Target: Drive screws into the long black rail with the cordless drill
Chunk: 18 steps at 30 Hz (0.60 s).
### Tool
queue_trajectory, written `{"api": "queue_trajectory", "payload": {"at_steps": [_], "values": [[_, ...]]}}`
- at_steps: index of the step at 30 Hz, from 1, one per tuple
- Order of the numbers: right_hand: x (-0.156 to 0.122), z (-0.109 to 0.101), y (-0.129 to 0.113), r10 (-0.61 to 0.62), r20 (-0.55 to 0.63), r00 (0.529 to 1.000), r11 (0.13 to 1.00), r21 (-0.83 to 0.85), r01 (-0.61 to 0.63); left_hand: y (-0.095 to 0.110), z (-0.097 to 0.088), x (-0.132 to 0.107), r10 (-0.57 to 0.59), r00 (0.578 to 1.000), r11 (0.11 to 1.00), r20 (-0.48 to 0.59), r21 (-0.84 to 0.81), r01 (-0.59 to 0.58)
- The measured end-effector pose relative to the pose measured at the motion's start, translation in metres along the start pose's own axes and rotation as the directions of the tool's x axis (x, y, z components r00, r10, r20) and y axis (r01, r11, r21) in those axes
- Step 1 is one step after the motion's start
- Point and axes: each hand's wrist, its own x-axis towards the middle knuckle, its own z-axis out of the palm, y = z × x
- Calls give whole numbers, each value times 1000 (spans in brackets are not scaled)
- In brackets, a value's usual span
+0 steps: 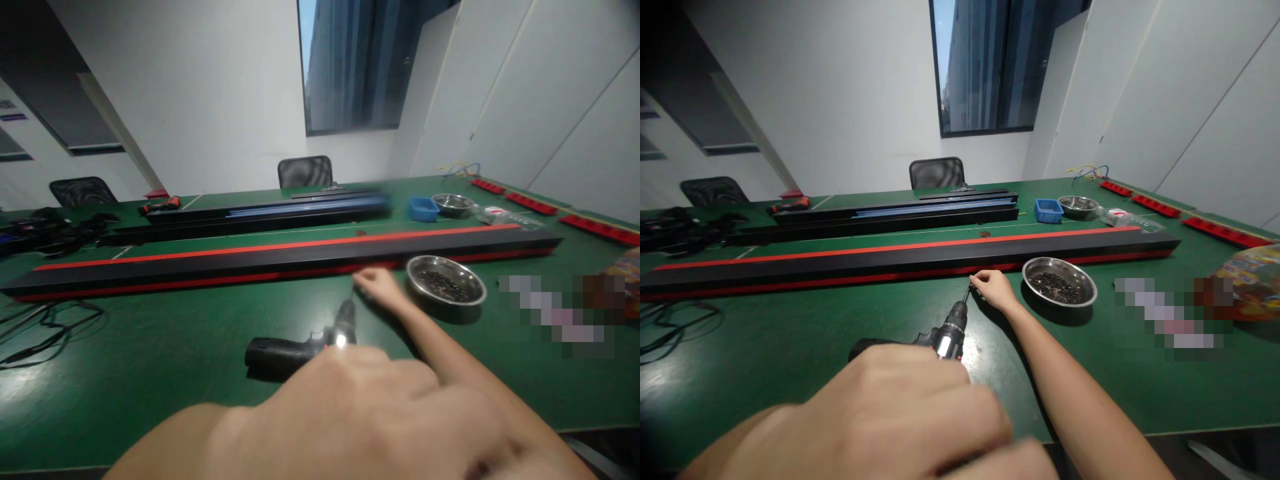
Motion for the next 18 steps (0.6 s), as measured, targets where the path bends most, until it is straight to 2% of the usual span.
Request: {"api": "queue_trajectory", "payload": {"at_steps": [2,5,8,11,14,18], "values": [[0,0,0,-18,-5,1000,1000,5,18,-11,-12,6,66,987,990,143,111,-83],[-2,0,-3,-29,0,1000,999,19,29,-36,-2,-5,-167,968,955,189,275,111],[-2,-1,-5,-26,6,1000,999,21,26,-63,23,-28,-285,925,930,251,306,203],[-3,-1,-7,-27,9,1000,1000,12,27,-82,42,-47,-278,908,946,314,251,203],[-3,-1,-9,-19,21,1000,1000,3,19,-92,54,-55,-266,920,949,289,246,198],[-5,-3,-12,-8,35,999,1000,9,8,-99,65,-53,-239,937,948,256,268,169]]}}
